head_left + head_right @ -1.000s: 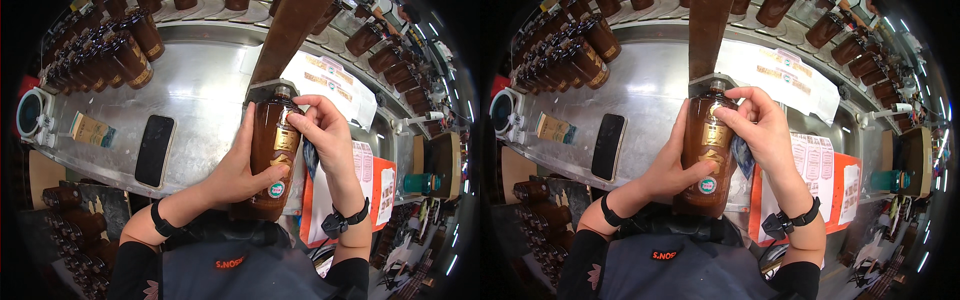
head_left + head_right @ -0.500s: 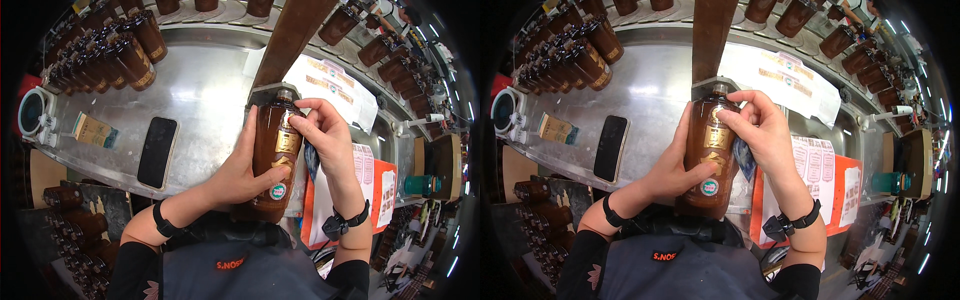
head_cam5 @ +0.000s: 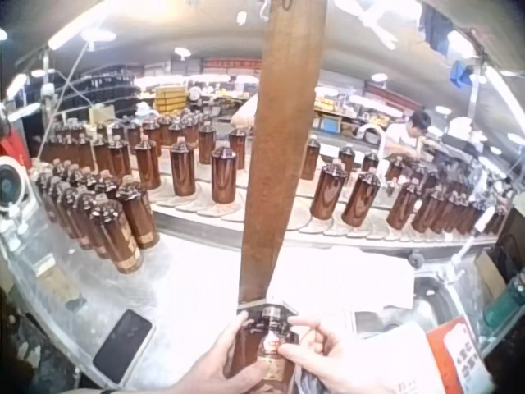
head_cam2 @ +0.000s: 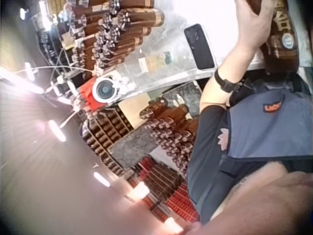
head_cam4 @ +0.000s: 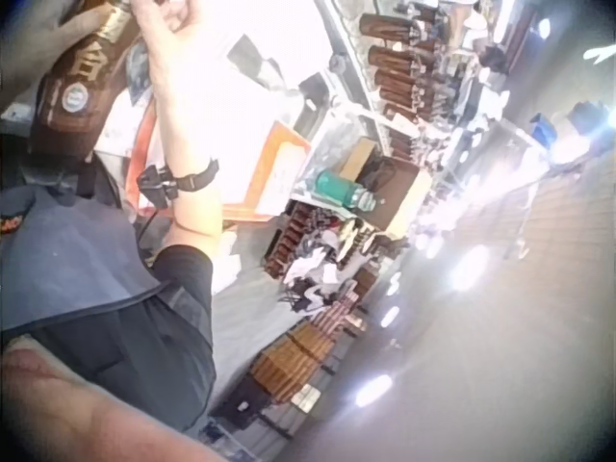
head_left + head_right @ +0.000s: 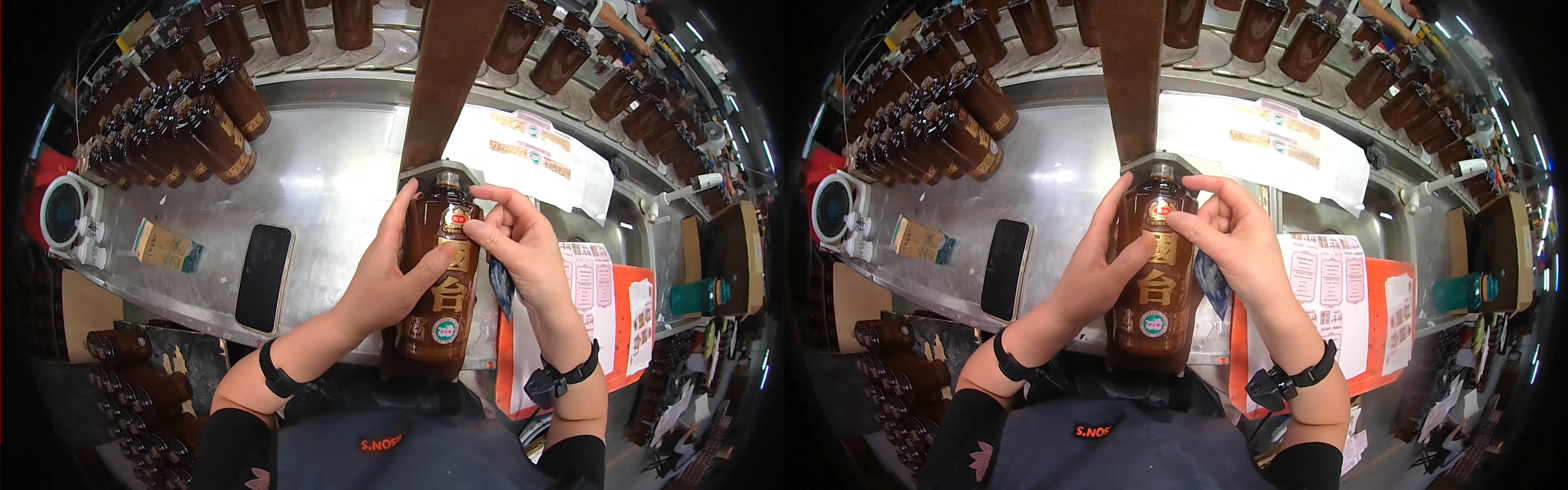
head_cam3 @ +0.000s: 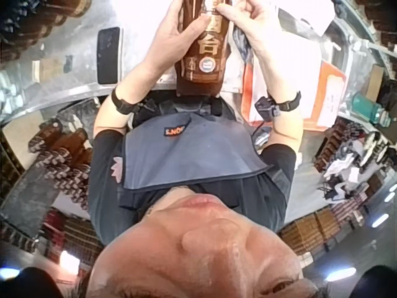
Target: Apply adhesive labels to large plastic bottles on a production line and smooth them out with a squeegee tool.
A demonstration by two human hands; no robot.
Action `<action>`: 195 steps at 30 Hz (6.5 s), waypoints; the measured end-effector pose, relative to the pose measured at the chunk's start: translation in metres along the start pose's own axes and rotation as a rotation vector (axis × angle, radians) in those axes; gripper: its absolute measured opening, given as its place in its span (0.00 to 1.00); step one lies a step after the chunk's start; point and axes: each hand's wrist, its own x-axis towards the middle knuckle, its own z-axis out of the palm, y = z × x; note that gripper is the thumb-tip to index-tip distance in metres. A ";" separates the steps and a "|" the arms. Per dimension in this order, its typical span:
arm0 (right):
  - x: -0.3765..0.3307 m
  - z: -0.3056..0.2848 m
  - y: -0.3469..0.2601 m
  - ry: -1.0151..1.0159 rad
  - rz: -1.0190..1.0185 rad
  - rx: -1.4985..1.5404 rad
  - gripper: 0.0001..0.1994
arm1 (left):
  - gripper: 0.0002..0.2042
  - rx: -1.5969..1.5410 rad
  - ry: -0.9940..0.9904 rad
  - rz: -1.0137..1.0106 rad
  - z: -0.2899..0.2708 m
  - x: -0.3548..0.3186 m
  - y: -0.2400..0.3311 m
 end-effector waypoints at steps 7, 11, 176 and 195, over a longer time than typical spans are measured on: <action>0.001 0.000 -0.001 -0.015 0.007 -0.032 0.20 | 0.39 -0.013 0.002 0.016 0.006 0.000 0.006; 0.002 0.000 -0.001 -0.021 0.004 -0.011 0.19 | 0.38 -0.005 0.004 0.037 0.005 0.000 0.001; -0.010 -0.038 -0.030 0.155 -0.557 -0.882 0.11 | 0.64 0.435 -0.230 0.352 -0.069 -0.020 -0.011; -0.056 -0.031 -0.007 0.205 -0.070 -0.223 0.07 | 0.14 0.165 0.067 0.252 -0.025 0.036 -0.005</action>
